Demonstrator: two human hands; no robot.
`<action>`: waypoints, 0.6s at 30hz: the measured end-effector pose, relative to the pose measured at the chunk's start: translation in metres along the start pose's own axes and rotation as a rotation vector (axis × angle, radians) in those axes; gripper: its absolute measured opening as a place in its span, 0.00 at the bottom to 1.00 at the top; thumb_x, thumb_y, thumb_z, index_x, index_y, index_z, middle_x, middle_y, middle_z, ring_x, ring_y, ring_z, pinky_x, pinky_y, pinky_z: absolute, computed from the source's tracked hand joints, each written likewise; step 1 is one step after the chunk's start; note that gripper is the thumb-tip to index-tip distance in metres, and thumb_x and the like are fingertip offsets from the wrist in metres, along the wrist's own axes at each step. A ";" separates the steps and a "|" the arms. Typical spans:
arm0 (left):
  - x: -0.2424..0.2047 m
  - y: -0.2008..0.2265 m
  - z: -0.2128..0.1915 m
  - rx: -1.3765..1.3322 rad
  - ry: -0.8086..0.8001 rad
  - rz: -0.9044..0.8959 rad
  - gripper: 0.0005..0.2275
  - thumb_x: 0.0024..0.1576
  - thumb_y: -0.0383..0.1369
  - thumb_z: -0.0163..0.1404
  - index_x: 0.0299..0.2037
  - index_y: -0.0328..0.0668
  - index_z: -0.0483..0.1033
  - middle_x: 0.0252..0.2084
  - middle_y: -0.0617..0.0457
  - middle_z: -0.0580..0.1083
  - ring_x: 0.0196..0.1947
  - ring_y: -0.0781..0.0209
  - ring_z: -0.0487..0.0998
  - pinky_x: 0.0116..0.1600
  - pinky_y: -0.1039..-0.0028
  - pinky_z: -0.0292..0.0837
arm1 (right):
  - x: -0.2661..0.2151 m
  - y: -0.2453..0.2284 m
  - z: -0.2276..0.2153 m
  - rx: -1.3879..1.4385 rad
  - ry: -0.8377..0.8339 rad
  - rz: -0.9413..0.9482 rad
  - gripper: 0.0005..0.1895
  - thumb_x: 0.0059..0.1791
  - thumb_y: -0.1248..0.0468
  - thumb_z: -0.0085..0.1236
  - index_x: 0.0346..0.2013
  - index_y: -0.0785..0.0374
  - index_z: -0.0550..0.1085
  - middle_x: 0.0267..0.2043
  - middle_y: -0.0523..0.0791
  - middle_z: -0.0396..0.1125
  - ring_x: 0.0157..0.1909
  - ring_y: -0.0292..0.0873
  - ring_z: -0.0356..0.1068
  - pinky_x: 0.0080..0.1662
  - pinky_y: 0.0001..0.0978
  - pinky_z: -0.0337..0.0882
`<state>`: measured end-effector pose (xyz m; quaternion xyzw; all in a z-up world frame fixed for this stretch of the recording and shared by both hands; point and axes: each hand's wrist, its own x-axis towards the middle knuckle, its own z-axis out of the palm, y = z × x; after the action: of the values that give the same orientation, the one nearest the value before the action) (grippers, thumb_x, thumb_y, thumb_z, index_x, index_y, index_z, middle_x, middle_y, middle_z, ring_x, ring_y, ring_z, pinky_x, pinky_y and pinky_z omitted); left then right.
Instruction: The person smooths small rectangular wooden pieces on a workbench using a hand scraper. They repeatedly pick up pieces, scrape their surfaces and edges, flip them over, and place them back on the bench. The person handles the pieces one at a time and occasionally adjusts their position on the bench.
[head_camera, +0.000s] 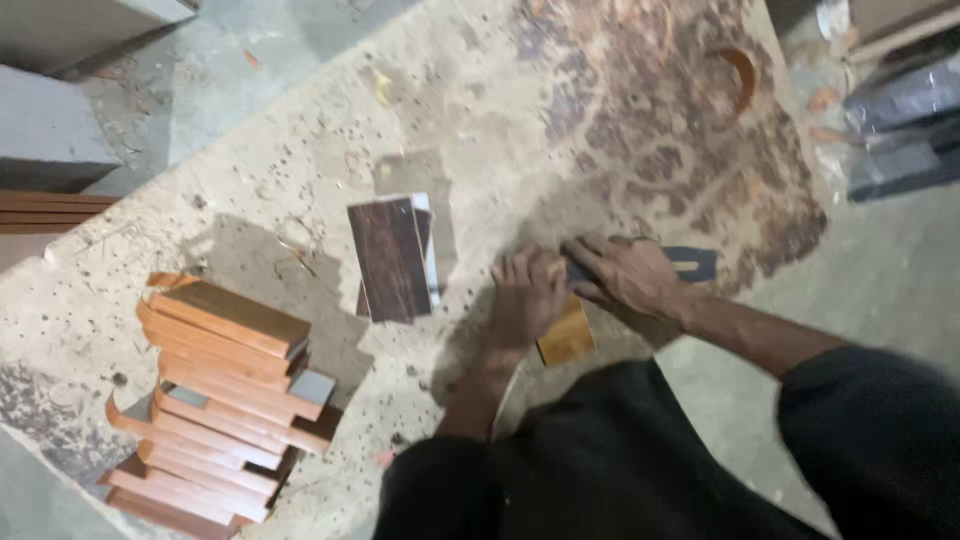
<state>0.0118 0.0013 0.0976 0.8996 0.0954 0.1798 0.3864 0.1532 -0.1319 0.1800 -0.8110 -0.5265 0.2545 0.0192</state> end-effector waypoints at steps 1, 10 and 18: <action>0.000 -0.001 0.000 0.038 0.022 0.024 0.21 0.54 0.34 0.57 0.57 0.38 0.69 0.54 0.36 0.68 0.54 0.38 0.68 0.61 0.43 0.58 | 0.010 0.006 -0.005 -0.040 0.071 -0.183 0.33 0.47 0.43 0.54 0.61 0.58 0.68 0.54 0.45 0.67 0.47 0.51 0.73 0.40 0.44 0.75; -0.027 0.029 -0.019 0.209 0.115 -0.498 0.18 0.62 0.38 0.56 0.55 0.31 0.74 0.57 0.32 0.71 0.55 0.34 0.69 0.60 0.52 0.64 | -0.008 -0.010 0.019 -0.078 0.059 -0.122 0.33 0.48 0.42 0.51 0.60 0.61 0.69 0.54 0.49 0.68 0.48 0.54 0.73 0.39 0.45 0.76; -0.011 -0.003 -0.016 0.134 -0.076 -0.111 0.15 0.57 0.29 0.51 0.54 0.49 0.80 0.53 0.57 0.76 0.53 0.51 0.73 0.59 0.60 0.67 | -0.040 -0.080 0.037 0.063 0.185 0.427 0.27 0.51 0.42 0.56 0.55 0.57 0.72 0.49 0.49 0.69 0.37 0.55 0.75 0.33 0.46 0.74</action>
<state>-0.0048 0.0102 0.1032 0.9229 0.1420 0.1170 0.3381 0.0567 -0.1396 0.1873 -0.9229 -0.3305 0.1937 0.0385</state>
